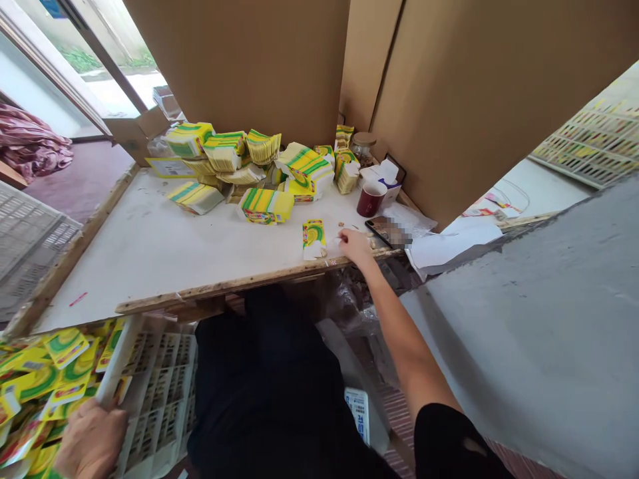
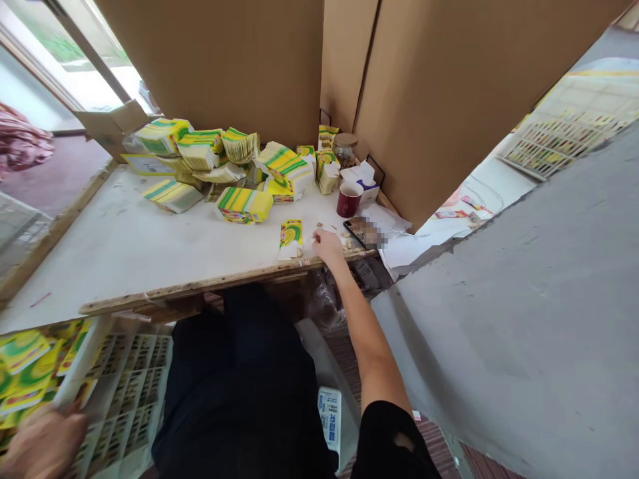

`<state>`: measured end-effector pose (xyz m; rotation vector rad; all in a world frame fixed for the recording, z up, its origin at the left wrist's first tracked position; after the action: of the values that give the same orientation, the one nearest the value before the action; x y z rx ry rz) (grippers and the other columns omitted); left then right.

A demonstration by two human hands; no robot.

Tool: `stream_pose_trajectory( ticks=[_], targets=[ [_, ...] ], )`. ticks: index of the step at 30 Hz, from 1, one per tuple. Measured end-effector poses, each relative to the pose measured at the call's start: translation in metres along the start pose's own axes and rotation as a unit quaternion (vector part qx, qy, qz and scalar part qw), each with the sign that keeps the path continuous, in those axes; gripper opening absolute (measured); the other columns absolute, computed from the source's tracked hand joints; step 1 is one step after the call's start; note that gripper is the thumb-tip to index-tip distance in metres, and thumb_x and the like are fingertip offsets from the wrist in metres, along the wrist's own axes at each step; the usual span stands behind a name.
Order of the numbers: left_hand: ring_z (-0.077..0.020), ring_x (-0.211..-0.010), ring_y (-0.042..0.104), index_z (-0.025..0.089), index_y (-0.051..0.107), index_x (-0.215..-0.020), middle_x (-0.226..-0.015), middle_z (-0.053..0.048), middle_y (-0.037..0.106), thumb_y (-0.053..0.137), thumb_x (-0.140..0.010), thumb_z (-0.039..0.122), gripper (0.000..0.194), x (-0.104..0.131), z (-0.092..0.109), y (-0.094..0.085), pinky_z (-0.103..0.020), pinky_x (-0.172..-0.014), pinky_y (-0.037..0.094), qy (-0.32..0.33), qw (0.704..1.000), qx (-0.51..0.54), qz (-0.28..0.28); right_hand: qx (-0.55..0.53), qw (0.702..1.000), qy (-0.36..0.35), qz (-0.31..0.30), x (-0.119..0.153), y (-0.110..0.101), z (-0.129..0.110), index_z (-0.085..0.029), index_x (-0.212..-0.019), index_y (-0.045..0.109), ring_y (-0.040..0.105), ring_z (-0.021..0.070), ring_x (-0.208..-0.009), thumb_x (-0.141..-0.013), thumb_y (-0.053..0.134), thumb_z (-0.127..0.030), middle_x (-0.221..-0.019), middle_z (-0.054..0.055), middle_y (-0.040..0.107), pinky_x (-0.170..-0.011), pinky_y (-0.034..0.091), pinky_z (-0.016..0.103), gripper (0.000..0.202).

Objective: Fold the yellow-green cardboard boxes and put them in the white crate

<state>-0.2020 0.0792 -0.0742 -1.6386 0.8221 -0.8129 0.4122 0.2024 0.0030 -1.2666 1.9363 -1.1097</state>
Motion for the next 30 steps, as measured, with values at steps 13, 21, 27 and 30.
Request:
stream_pose_trajectory(
  ticks=[13,21,27,30],
  targets=[
    [-0.0334,-0.101,0.060,0.002,0.052,-0.108,-0.109,-0.025,0.058,0.029,-0.088,0.029,0.041,0.024,0.039,-0.055,-0.038,-0.071,0.047,-0.055,0.998,0.008,-0.035,0.001,0.996,-0.037,-0.080,-0.001,0.032,-0.023,-0.016,-0.097,0.062,0.064,0.0201,-0.083,-0.073,0.054,-0.009,-0.090,0.006,0.069,-0.075,0.050,0.030,0.026],
    [-0.0311,-0.104,0.057,0.001,0.048,-0.113,-0.114,-0.023,0.055,0.029,-0.094,0.029,0.040,0.021,0.033,-0.045,-0.035,-0.074,0.042,-0.049,0.998,0.007,-0.032,-0.263,0.964,0.004,0.041,-0.014,0.040,0.003,-0.019,-0.083,0.053,0.060,0.0174,-0.055,-0.065,0.056,-0.020,-0.070,-0.001,0.058,-0.054,0.054,0.033,0.019],
    [-0.0294,-0.102,0.056,0.000,0.047,-0.113,-0.113,-0.023,0.054,0.029,-0.095,0.028,0.038,0.021,0.033,-0.045,-0.034,-0.071,0.040,-0.042,0.999,0.017,-0.030,-0.236,0.969,-0.025,0.075,-0.016,0.042,0.008,-0.020,-0.080,0.054,0.059,0.0180,-0.054,-0.064,0.057,-0.024,-0.068,-0.001,0.058,-0.058,0.055,0.037,0.016],
    [-0.0290,-0.103,0.055,0.000,0.046,-0.113,-0.113,-0.023,0.054,0.029,-0.095,0.027,0.037,0.020,0.032,-0.043,-0.034,-0.071,0.039,-0.042,0.998,0.020,-0.030,-0.196,0.977,-0.034,0.080,-0.017,0.043,0.010,-0.020,-0.080,0.055,0.060,0.0190,-0.057,-0.066,0.057,-0.025,-0.071,0.001,0.061,-0.064,0.055,0.040,0.015]
  ],
)
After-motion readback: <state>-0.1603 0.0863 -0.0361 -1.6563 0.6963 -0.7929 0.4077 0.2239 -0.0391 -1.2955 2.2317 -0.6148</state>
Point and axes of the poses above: each hand's wrist, its own x-axis away from the middle knuckle, its own y-axis out of the palm, z = x × y, the point moved 6 cm from there along -x, towards the middle knuckle
